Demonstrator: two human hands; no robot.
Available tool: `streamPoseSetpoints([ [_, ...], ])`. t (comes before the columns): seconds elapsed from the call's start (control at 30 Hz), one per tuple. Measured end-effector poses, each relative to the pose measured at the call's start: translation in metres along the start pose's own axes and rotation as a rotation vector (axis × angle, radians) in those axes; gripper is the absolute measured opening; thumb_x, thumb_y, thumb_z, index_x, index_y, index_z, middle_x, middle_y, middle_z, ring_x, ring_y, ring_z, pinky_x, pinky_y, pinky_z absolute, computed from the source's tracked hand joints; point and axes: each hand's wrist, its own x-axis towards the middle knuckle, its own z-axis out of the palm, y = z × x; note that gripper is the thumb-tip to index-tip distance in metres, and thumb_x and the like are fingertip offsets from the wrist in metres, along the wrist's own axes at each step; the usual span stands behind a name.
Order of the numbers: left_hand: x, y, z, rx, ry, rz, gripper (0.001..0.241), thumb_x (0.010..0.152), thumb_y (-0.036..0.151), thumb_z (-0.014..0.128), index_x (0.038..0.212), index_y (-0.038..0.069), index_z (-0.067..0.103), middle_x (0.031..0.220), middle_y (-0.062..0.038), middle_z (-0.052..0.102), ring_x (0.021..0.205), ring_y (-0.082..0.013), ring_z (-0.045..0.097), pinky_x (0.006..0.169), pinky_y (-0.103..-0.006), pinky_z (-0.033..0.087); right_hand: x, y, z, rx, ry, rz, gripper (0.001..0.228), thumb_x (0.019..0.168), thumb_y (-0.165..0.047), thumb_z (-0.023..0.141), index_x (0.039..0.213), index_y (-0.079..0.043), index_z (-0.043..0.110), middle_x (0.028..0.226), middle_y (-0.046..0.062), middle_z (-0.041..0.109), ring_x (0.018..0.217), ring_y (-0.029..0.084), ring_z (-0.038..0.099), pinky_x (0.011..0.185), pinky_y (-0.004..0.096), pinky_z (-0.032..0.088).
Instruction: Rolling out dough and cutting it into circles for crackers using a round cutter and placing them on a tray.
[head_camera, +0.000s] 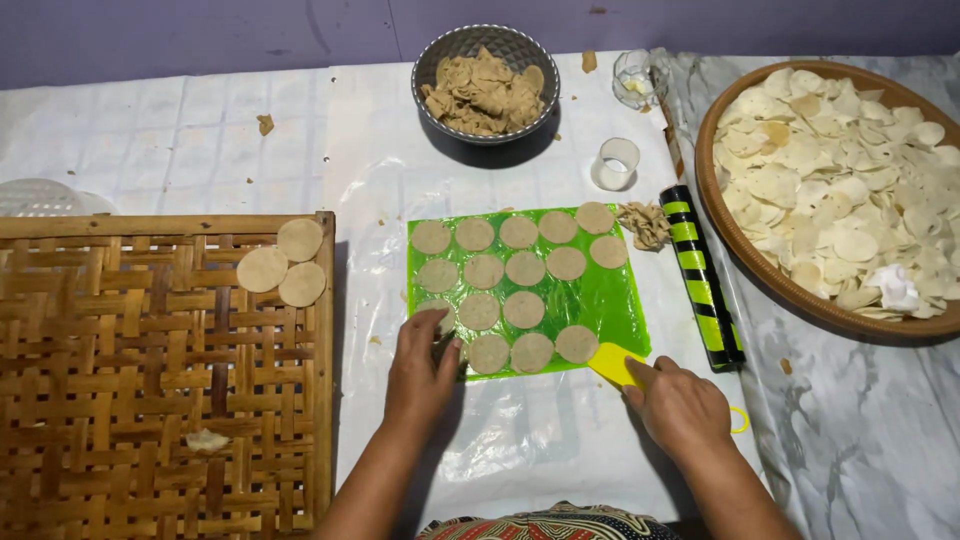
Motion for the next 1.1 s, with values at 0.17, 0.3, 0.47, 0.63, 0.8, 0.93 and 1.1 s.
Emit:
streamPoseSetpoints([
  [0.17, -0.011, -0.010, 0.021, -0.023, -0.034, 0.072, 0.040, 0.093, 0.017, 0.069, 0.132, 0.009, 0.062, 0.132, -0.015, 0.059, 0.112, -0.0318, 0.066, 0.092, -0.0396, 0.056, 0.005, -0.003, 0.006, 0.007, 0.048, -0.020, 0.045, 0.086, -0.040, 0.070, 0.129, -0.027, 0.069, 0.101, 0.005, 0.071, 0.088, 0.027, 0.072, 0.079, 0.043, 0.057],
  [0.3, -0.016, -0.047, 0.068, -0.186, -0.136, -0.164, 0.036, 0.095, 0.021, 0.068, 0.128, 0.007, 0.066, 0.114, -0.013, 0.069, 0.098, -0.0236, 0.072, 0.086, -0.0337, 0.058, 0.004, -0.004, 0.002, 0.191, 0.110, -0.005, 0.044, 0.085, -0.038, 0.072, 0.128, -0.028, 0.071, 0.101, 0.003, 0.071, 0.088, 0.029, 0.071, 0.077, 0.043, 0.056],
  [0.47, -0.018, -0.061, 0.109, -0.857, -0.312, -0.546, 0.039, 0.102, 0.030, 0.063, 0.123, -0.002, 0.066, 0.105, -0.011, 0.071, 0.096, -0.0189, 0.069, 0.084, -0.0302, 0.057, -0.008, -0.014, 0.008, 0.418, 0.272, -0.118, 0.046, 0.084, -0.036, 0.072, 0.130, -0.029, 0.070, 0.095, 0.003, 0.070, 0.084, 0.028, 0.071, 0.075, 0.042, 0.056],
  [0.63, -0.011, -0.040, 0.091, -1.149, -0.482, -0.997, 0.048, 0.100, 0.043, 0.058, 0.114, -0.003, 0.062, 0.097, -0.010, 0.068, 0.090, -0.0248, 0.073, 0.078, -0.0358, 0.063, -0.016, -0.042, 0.000, 0.440, 0.283, -0.295, 0.048, 0.082, -0.036, 0.072, 0.130, -0.033, 0.069, 0.090, 0.002, 0.069, 0.080, 0.027, 0.070, 0.072, 0.041, 0.057],
  [0.8, -0.015, -0.088, 0.110, -0.816, -0.233, -0.409, 0.025, 0.093, 0.017, 0.072, 0.110, -0.002, 0.072, 0.094, -0.005, 0.076, 0.082, -0.0109, 0.070, 0.071, -0.0226, 0.056, -0.014, -0.072, 0.003, 0.324, 0.104, -0.213, 0.053, 0.088, -0.043, 0.068, 0.141, -0.036, 0.062, 0.101, 0.004, 0.068, 0.086, 0.030, 0.071, 0.074, 0.044, 0.058],
  [0.93, -0.008, -0.053, 0.044, -0.608, -0.047, -0.374, 0.017, 0.093, 0.012, 0.075, 0.102, -0.003, 0.074, 0.087, -0.005, 0.073, 0.077, -0.0094, 0.063, 0.067, -0.0242, 0.051, -0.001, -0.074, 0.020, 0.381, 0.201, -0.268, 0.051, 0.085, -0.044, 0.068, 0.135, -0.033, 0.063, 0.108, 0.010, 0.066, 0.088, 0.034, 0.070, 0.072, 0.045, 0.058],
  [1.1, 0.015, -0.060, -0.074, -0.040, 0.212, -0.319, 0.020, 0.091, 0.017, 0.073, 0.109, 0.008, 0.076, 0.102, -0.010, 0.076, 0.089, -0.0184, 0.073, 0.079, -0.0322, 0.058, 0.006, -0.068, 0.015, 0.291, 0.022, -0.096, 0.053, 0.089, -0.052, 0.063, 0.140, -0.040, 0.058, 0.106, 0.004, 0.068, 0.095, 0.030, 0.071, 0.082, 0.044, 0.058],
])
